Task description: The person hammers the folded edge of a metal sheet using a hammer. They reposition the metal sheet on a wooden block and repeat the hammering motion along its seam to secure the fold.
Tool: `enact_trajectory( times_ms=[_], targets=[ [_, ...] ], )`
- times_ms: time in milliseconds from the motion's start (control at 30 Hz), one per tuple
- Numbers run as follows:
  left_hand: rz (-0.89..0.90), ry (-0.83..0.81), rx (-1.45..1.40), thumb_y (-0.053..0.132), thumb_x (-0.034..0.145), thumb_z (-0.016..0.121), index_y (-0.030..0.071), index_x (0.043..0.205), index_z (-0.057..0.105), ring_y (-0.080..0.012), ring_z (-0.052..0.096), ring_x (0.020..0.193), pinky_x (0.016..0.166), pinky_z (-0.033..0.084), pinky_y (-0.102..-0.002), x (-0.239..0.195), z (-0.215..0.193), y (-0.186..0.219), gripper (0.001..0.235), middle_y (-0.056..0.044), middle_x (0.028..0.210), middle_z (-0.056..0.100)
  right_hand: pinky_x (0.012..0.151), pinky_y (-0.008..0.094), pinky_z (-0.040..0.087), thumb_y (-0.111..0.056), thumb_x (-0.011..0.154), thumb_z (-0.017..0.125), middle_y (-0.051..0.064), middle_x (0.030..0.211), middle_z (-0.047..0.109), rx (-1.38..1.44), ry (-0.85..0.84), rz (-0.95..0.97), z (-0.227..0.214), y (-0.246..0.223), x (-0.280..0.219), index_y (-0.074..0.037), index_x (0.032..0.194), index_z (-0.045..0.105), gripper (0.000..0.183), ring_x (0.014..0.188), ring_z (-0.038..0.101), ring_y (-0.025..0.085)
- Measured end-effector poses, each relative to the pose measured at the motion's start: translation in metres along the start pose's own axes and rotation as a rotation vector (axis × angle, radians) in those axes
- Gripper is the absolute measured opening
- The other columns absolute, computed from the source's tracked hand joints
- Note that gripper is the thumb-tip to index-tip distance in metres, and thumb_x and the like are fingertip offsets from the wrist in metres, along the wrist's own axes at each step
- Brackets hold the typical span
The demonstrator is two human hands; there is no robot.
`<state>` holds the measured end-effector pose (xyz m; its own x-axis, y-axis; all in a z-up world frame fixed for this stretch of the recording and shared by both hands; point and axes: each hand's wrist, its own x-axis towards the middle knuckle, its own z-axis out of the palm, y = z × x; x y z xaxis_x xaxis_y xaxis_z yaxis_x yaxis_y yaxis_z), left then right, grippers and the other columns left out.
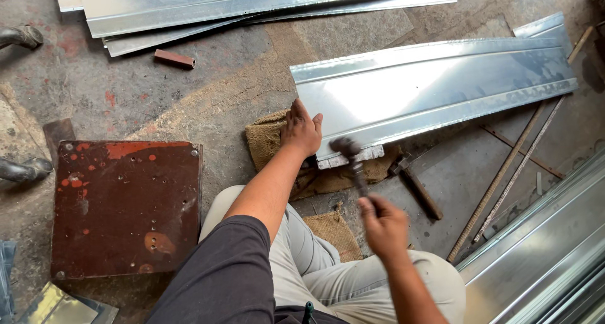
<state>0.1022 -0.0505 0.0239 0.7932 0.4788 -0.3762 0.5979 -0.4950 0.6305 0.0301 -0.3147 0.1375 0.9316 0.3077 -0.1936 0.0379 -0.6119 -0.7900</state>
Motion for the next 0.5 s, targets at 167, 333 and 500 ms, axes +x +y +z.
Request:
enact_trajectory(
  times_ms=[167,333,500],
  targets=[
    [0.013,-0.003,0.004,0.055,0.107,0.023,-0.002,0.160,-0.008,-0.0390,0.011,0.157,0.123,0.019,-0.055,-0.004,-0.005,0.003,0.084,-0.022,0.170,0.004,0.054,0.024,0.045,-0.026,0.112,0.060,0.005,0.077,0.062,0.427,0.220,-0.577,-0.060,-0.049,-0.024,0.002,0.122,0.069,0.031,0.057,0.056,0.008],
    [-0.023,-0.046,-0.017,0.056,0.105,0.022,0.001,0.160,-0.009,-0.0364,0.009,0.158,0.123,0.019,-0.055,-0.006,-0.015,0.007,0.084,-0.019,0.172,0.001,0.056,0.026,0.046,-0.027,0.108,0.060,0.003,0.077,0.061,0.430,0.200,-0.831,-0.018,0.009,-0.006,-0.001,0.117,0.069,0.030,0.060,0.056,0.011],
    [0.007,0.003,-0.038,0.056,0.106,0.025,0.002,0.161,-0.006,-0.0386,0.010,0.157,0.122,0.021,-0.054,0.000,-0.002,0.000,0.083,-0.020,0.171,0.003,0.051,0.030,0.045,-0.027,0.097,0.070,0.002,0.065,0.063,-0.157,0.009,-0.188,0.024,0.027,-0.004,0.000,0.102,0.074,0.028,0.053,0.056,0.012]
  ],
)
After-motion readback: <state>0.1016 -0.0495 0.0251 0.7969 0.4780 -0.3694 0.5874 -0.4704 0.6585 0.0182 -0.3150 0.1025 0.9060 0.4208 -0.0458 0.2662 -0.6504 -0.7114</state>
